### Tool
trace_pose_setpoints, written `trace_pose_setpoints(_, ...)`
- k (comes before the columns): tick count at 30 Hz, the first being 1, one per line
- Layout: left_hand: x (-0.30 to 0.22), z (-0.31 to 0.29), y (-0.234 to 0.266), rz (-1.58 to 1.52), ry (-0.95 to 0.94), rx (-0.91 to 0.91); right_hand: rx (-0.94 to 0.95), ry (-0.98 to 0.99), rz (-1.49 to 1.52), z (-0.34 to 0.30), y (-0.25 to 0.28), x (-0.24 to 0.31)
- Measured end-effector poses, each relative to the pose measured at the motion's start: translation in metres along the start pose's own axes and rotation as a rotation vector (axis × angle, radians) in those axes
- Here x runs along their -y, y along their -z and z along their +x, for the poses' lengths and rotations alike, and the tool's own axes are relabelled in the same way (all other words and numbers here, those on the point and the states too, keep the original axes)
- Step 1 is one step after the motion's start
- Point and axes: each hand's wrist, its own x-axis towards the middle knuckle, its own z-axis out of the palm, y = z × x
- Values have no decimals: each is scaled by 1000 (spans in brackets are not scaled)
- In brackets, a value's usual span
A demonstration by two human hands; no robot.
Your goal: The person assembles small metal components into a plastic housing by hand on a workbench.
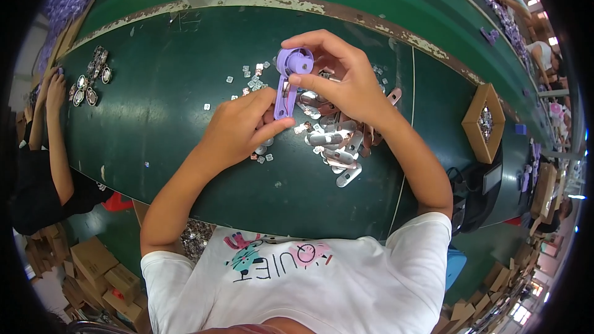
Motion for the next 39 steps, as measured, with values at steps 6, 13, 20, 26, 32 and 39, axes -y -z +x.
trace_pose_setpoints(6, -3, 4, 10, 52, 29, -136, 0, -28, -193, 59, 52, -34)
trace_pose_setpoints(13, 2, -3, 24, 268, -126, 90, -565, -389, -473, 180, 283, -171)
trace_pose_setpoints(20, -1, -3, 40, 241, -161, 228, -1035, -486, -1156, 189, 241, -201)
trace_pose_setpoints(26, 5, -5, 32, 253, -167, 270, 100, 385, -822, 78, 42, -38)
trace_pose_setpoints(32, 8, 0, 31, 106, -184, 201, 444, 295, -726, 2, -6, 16)
trace_pose_setpoints(39, 10, 9, 24, 150, 113, -188, 564, 224, -790, -12, -16, 9)
